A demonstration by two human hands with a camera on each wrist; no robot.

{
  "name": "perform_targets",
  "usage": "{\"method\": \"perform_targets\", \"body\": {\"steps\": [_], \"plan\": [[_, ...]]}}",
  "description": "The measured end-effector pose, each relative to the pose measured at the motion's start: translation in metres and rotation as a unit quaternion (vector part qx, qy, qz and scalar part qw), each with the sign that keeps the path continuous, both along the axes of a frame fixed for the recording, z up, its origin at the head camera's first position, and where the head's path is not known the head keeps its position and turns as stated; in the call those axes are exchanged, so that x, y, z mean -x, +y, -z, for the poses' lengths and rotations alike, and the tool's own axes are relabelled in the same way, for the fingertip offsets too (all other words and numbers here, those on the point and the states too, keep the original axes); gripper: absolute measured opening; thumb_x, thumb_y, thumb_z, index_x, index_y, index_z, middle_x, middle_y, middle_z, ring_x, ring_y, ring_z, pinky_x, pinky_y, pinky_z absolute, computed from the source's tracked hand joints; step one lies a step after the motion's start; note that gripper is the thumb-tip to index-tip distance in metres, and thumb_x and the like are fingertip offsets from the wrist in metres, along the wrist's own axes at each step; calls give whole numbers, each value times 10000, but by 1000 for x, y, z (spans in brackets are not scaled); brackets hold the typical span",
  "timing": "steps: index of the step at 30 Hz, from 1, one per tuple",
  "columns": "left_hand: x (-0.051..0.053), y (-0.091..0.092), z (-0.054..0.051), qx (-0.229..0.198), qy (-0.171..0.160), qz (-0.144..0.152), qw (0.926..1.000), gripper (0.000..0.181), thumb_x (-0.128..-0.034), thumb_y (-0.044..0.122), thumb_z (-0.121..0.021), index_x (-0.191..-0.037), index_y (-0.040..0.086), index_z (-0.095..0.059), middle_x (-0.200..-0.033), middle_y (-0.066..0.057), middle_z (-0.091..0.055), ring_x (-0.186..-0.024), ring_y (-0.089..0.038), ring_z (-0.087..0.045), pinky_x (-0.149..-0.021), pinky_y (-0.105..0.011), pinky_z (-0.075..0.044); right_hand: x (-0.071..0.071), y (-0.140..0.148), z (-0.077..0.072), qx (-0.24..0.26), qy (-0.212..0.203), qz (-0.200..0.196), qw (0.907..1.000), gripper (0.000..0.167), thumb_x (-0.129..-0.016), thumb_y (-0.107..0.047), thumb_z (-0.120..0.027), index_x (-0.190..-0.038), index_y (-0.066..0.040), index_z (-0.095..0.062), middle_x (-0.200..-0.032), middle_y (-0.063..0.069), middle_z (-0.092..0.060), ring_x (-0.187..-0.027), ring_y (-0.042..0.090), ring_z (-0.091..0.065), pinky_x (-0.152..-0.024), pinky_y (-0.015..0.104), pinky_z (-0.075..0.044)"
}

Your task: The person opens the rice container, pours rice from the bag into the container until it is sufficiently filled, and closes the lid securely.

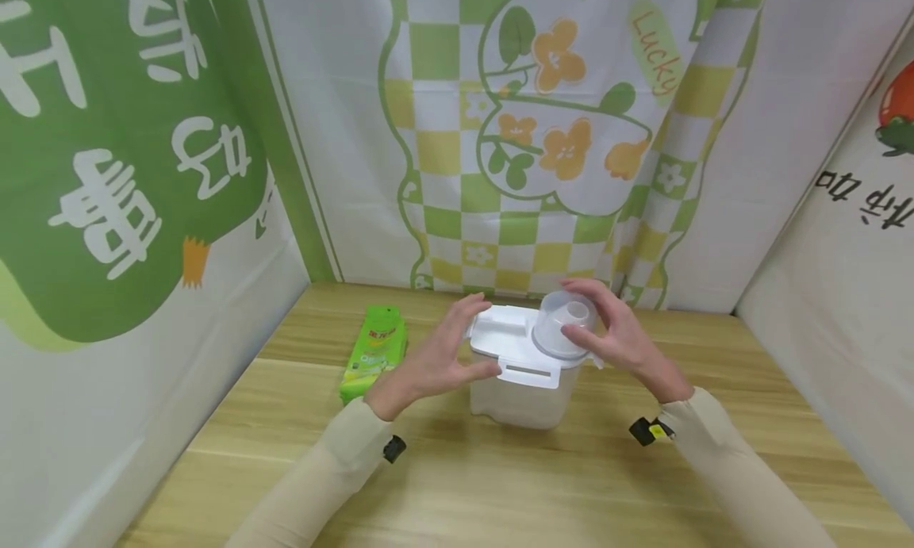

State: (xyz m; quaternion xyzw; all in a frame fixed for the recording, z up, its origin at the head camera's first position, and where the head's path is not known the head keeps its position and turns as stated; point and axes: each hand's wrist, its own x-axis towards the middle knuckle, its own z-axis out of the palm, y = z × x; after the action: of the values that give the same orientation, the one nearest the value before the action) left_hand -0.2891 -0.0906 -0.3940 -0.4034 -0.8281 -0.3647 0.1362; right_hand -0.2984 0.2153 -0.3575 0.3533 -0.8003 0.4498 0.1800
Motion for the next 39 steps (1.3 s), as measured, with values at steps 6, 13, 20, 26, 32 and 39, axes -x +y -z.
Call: {"method": "perform_targets", "body": {"steps": [6,13,20,26,32,39], "plan": [[-4,6,-1,305,578,-255,9975,850,-835,405,-762,-1487,105,-305,-1596,-146,-252,-1494,-327,-227,-1180,-534,-287,-10,8,18,0,-351,253,9991,896,-763,6,-774,-1494,-85,-265,-1459,192,-436,-1280,102,-458,-1041,164,-397],[-9,14,-2,495,906,-359,9940,807,-840,424,-747,-1458,94,-346,-1578,-161,-290,-1498,-342,-217,-1198,-511,-263,-17,13,43,122,-904,297,9954,1028,-781,-6,-768,-1550,-74,-90,-1423,265,-423,-1258,328,-484,-990,141,-404],[-12,19,-5,607,1003,-389,9923,786,-851,447,-730,-1448,97,-360,-1572,-163,-296,-1496,-353,-222,-1206,-495,-251,-18,15,67,246,-893,-323,9952,1015,-785,75,-742,-1561,-78,-105,-1421,264,-386,-1178,-14,-510,-934,165,-487],[-12,20,-2,690,1068,-445,9909,767,-862,446,-721,-1440,89,-367,-1558,-163,-305,-1489,-361,-233,-1216,-472,-237,-20,12,78,559,-1349,-297,9888,1080,-824,63,-718,-1580,-213,3,-1457,252,-344,-1106,3,-575,-883,251,-545],[-11,21,1,774,1194,-493,9886,776,-861,462,-718,-1445,91,-368,-1561,-156,-297,-1491,-358,-227,-1221,-461,-227,-27,7,87,710,-2096,152,9751,906,-935,-36,-629,-1585,-199,-19,-1535,247,-302,-1212,145,-572,-901,208,-515],[-12,21,4,905,1349,-607,9848,798,-832,503,-733,-1432,103,-390,-1560,-164,-294,-1478,-356,-256,-1216,-466,-246,-34,-1,96,87,-2209,128,9752,655,-974,-151,-591,-1494,44,-243,-1499,314,-359,-1344,508,-393,-1056,573,-425]]}}
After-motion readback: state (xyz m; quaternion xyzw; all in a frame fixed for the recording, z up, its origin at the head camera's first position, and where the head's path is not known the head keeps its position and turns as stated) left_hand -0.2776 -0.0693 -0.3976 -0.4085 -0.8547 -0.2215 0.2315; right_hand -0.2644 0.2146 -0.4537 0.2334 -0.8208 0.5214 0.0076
